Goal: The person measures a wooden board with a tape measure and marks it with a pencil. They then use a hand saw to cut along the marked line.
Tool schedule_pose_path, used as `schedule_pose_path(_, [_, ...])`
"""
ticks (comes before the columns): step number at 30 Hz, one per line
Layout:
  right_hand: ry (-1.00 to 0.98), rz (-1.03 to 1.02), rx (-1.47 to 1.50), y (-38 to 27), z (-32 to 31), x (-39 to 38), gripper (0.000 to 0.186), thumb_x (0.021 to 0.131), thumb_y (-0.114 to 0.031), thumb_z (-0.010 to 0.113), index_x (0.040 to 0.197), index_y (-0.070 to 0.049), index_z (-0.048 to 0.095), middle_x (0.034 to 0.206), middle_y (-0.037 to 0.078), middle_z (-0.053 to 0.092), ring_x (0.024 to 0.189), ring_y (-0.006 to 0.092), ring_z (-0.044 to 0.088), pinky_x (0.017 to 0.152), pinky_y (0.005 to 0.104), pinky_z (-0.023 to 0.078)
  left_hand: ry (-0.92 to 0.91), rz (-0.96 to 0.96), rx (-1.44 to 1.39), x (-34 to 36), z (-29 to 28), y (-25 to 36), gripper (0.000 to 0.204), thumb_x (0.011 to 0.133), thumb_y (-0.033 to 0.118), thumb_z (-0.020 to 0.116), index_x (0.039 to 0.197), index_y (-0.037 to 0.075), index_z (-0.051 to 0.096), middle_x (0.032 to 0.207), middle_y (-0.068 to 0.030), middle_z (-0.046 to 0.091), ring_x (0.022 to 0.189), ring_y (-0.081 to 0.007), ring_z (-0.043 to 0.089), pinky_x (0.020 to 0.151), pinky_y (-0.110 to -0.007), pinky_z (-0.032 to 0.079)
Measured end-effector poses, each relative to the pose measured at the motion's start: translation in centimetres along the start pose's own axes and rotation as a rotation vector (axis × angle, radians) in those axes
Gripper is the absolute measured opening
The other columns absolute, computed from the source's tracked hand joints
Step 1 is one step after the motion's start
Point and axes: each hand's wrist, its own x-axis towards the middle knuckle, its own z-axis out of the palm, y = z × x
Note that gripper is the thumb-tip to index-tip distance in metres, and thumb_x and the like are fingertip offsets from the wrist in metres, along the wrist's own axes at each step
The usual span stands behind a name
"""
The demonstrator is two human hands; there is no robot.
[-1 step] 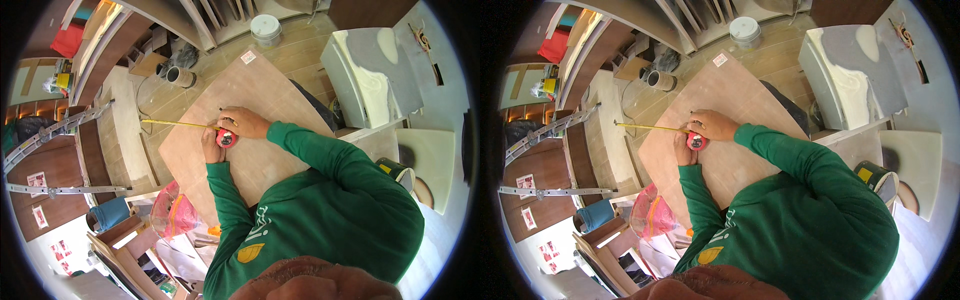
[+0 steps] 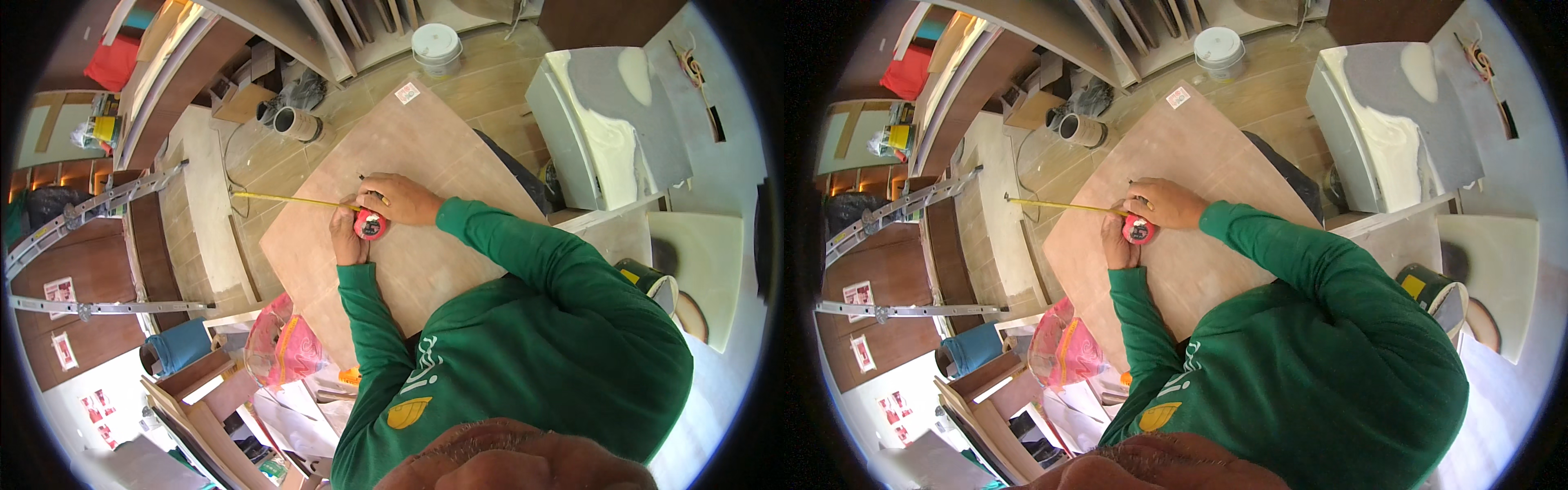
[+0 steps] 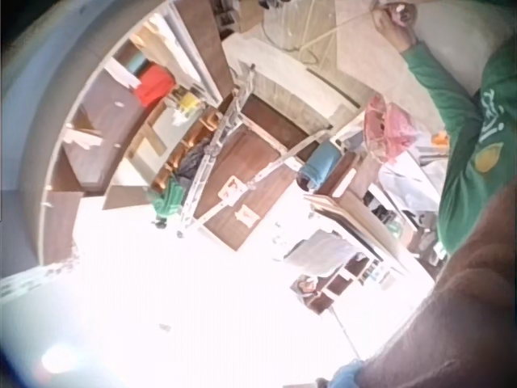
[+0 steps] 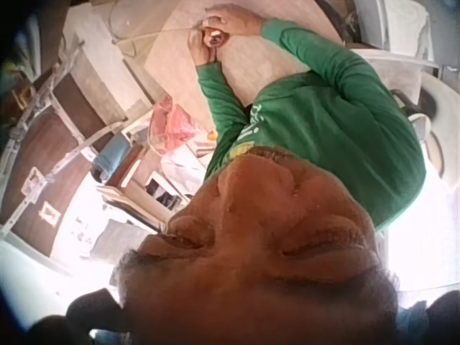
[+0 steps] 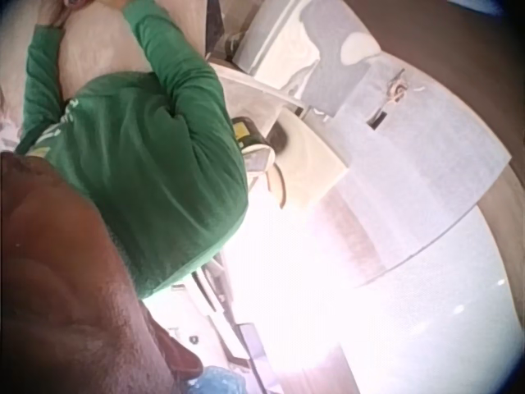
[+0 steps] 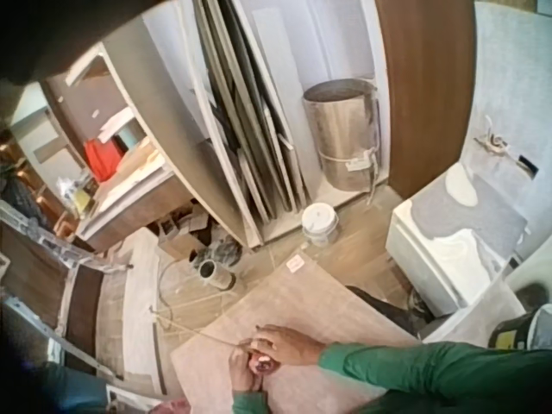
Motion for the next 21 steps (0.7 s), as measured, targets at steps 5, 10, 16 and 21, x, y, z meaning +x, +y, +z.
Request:
schedule_pose_path(5, [0.019, -0.032, -0.033, -0.1, 0.5, 0.2, 0.029, 0.110, -0.029, 0.066, 0.107, 0.000, 0.070, 0.105, 0.022, 0.071, 0.100, 0.0447, 0.068, 0.090, 0.0520, 0.054, 0.016, -0.015, -0.018, -0.1, 0.0, 0.4, 0.043, 0.117, 0.035, 0.062, 0.130, -0.005, 0.070, 0.124, -0.0109, 0.075, 0.111, -0.0199, 0.071, 0.101, -0.036, 0.058])
schedule_pose_path(10, [-0.025, 0.048, -0.016, -0.9, 0.1, 0.4, 0.029, 0.110, -0.028, 0.065, 0.108, 0.001, 0.071, 0.105, 0.024, 0.071, 0.100, 0.0455, 0.068, 0.090, 0.0529, 0.054, -0.003, -0.019, -0.045, 0.1, 0.4, 0.2, 0.039, 0.117, 0.034, 0.063, 0.126, -0.003, 0.072, 0.120, -0.0080, 0.075, 0.108, -0.0166, 0.070, 0.100, -0.034, 0.057])
schedule_pose_path(16, [-0.034, 0.071, -0.008, -0.4, 0.7, 0.7, 0.027, 0.109, -0.026, 0.067, 0.108, 0.001, 0.071, 0.104, 0.024, 0.072, 0.096, 0.0447, 0.069, 0.087, 0.0516, 0.054, 0.024, -0.029, -0.046, 0.0, -0.2, -0.1, 0.038, 0.116, 0.035, 0.065, 0.121, -0.002, 0.074, 0.120, -0.0073, 0.074, 0.108, -0.0159, 0.068, 0.100, -0.034, 0.057])
schedule_pose_path(21, [-0.036, 0.081, 0.011, -0.7, 0.8, 1.0, 0.026, 0.108, -0.025, 0.068, 0.107, 0.001, 0.069, 0.103, 0.024, 0.070, 0.095, 0.0437, 0.068, 0.085, 0.0498, 0.054, 0.016, -0.019, -0.071, 0.1, -0.1, 0.0, 0.039, 0.116, 0.035, 0.065, 0.122, -0.003, 0.074, 0.120, -0.0072, 0.074, 0.109, -0.0158, 0.068, 0.100, -0.033, 0.057])
